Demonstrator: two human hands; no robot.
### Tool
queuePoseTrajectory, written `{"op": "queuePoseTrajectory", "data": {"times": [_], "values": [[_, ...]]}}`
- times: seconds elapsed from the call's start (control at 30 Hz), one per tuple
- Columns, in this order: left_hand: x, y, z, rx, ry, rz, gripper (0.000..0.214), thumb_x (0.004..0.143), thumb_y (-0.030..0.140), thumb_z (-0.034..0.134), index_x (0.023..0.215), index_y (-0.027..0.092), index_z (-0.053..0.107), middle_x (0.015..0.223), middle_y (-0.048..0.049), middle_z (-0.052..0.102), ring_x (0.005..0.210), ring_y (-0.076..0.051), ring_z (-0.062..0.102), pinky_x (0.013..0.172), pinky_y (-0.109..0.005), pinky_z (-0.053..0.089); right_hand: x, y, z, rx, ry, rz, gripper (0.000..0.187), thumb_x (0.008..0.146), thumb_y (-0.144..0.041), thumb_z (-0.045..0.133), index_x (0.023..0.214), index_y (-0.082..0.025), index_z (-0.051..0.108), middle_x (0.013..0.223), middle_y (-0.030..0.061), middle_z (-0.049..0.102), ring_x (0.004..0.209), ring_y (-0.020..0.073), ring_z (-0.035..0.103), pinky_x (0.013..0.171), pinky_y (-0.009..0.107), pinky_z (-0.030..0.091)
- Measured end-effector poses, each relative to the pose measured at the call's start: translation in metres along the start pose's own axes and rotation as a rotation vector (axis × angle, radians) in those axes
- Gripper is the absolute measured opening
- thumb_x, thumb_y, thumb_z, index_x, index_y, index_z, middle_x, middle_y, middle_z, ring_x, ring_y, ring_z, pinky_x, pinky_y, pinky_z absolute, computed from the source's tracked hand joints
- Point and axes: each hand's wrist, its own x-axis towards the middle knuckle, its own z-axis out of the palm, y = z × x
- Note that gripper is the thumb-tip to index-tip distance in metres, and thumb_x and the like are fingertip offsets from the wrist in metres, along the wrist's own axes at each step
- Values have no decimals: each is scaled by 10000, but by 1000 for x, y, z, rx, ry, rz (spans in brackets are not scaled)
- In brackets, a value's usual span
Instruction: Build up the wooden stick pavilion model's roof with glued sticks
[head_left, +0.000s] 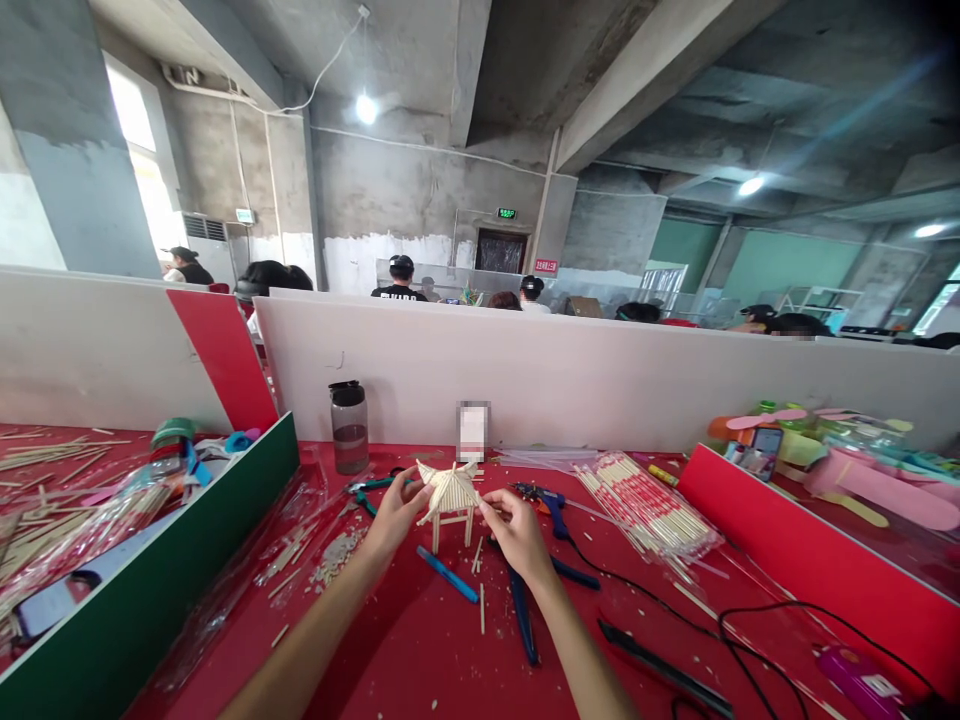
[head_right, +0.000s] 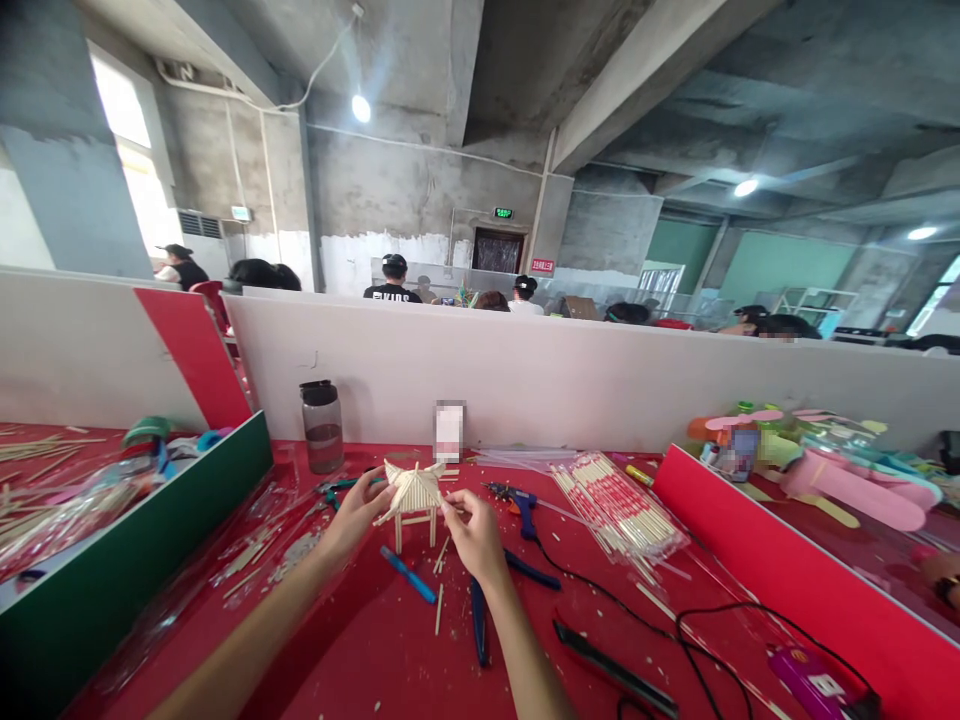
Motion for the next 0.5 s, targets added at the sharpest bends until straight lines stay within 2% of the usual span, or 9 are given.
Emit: {"op": "queuePoseTrajectory", "data": {"times": [0.13,0.33,0.43,0.5], "values": [[2,0,0,23,-1,13,677,679,515,827,1190,161,559,986,-79,733,953,-261,706,820,-350,532,-2,2,1,89,14,42,515,784,-697,660,886,-193,634,869,116,742,751,266,694,550,315,520],[1,0,3,99,7,44,680,671,579,798,1163,165,578,983,-90,736,942,-263,702,809,-353,527,-9,1,-5,265,34,139,507,736,-670,716,857,-186,626,847,96,735,660,193,639,490,258,466],[2,9,-2,175,40,82,648,664,596,782,1116,166,607,973,-102,738,931,-274,695,801,-366,526,-23,-7,-11,356,23,195,454,708,-595,775,847,-179,658,837,80,722,654,169,616,491,239,453],[2,24,-9,244,95,134,573,666,578,781,1046,176,630,938,-86,724,927,-271,681,819,-365,513,-33,-13,-13,413,5,220,411,704,-544,801,851,-180,679,833,69,717,649,158,607,506,237,456]]}}
